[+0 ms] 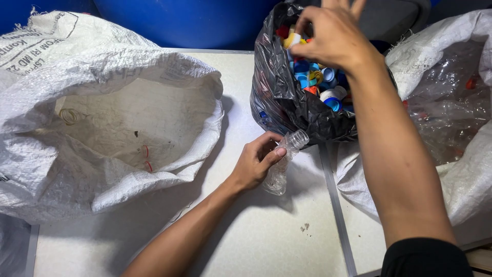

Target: The person sorts plastic bottles and bottle caps by hand. They pick up clear plastic bottles from a white sack, screw on caps from a black bag, and place the assembled bottles into another white sack.

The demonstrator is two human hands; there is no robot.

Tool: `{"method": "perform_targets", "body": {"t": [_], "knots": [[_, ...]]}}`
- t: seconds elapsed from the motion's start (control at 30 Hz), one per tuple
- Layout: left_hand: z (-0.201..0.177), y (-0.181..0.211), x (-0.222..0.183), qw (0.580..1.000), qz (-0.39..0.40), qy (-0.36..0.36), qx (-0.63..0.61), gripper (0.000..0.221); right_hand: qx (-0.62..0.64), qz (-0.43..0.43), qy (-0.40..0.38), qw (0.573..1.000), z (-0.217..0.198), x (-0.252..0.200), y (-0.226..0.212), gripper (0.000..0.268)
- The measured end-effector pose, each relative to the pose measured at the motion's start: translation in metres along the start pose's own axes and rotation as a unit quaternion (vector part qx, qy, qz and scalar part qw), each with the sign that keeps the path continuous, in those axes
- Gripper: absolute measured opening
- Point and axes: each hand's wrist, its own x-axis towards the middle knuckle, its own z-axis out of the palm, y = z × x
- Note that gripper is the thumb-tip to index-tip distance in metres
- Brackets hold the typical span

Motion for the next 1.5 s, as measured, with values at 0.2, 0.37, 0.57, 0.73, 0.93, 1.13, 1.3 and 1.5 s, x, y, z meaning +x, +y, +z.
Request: {"method": "perform_targets", "body": {"t": [0.2, 0.37, 0.57, 0.73, 0.93, 1.13, 1.3, 1.5], "knots": [[-0.001, 0.001, 0.002, 1.000, 0.005, 0.003, 0.003, 0.049, 0.068, 0.006, 0.072, 0.995, -0.051, -0.079, -0.017, 0.033], [0.001, 0.000, 0.000, 1.000, 0.005, 0.002, 0.005, 0.048, 0.086, 0.066, 0.063, 0.992, -0.056, -0.125, -0.026, 0.032], [0.001, 0.001, 0.000, 1.000, 0.001, 0.000, 0.005, 0.045, 0.206, 0.137, 0.048, 0.968, -0.078, -0.145, -0.064, 0.042], [-0.002, 0.000, 0.001, 0.999, 0.001, -0.010, -0.035, 0.046, 0.267, 0.058, -0.123, 0.954, -0.083, -0.144, -0.074, 0.043], [0.000, 0.000, -0.001, 0.999, -0.016, -0.009, -0.041, 0.044, 0.270, -0.075, -0.127, 0.952, -0.062, -0.148, -0.069, 0.040], [-0.002, 0.000, -0.001, 1.000, -0.010, 0.005, -0.026, 0.043, 0.255, -0.017, -0.161, 0.953, -0.061, -0.138, -0.087, 0.039], [-0.002, 0.003, -0.002, 1.000, -0.005, 0.014, -0.011, 0.042, 0.203, 0.053, -0.192, 0.959, -0.054, -0.130, -0.096, 0.038], [-0.003, -0.005, -0.003, 0.999, -0.011, 0.036, -0.016, 0.039, 0.131, 0.096, -0.178, 0.970, -0.031, -0.127, -0.112, 0.043]]}}
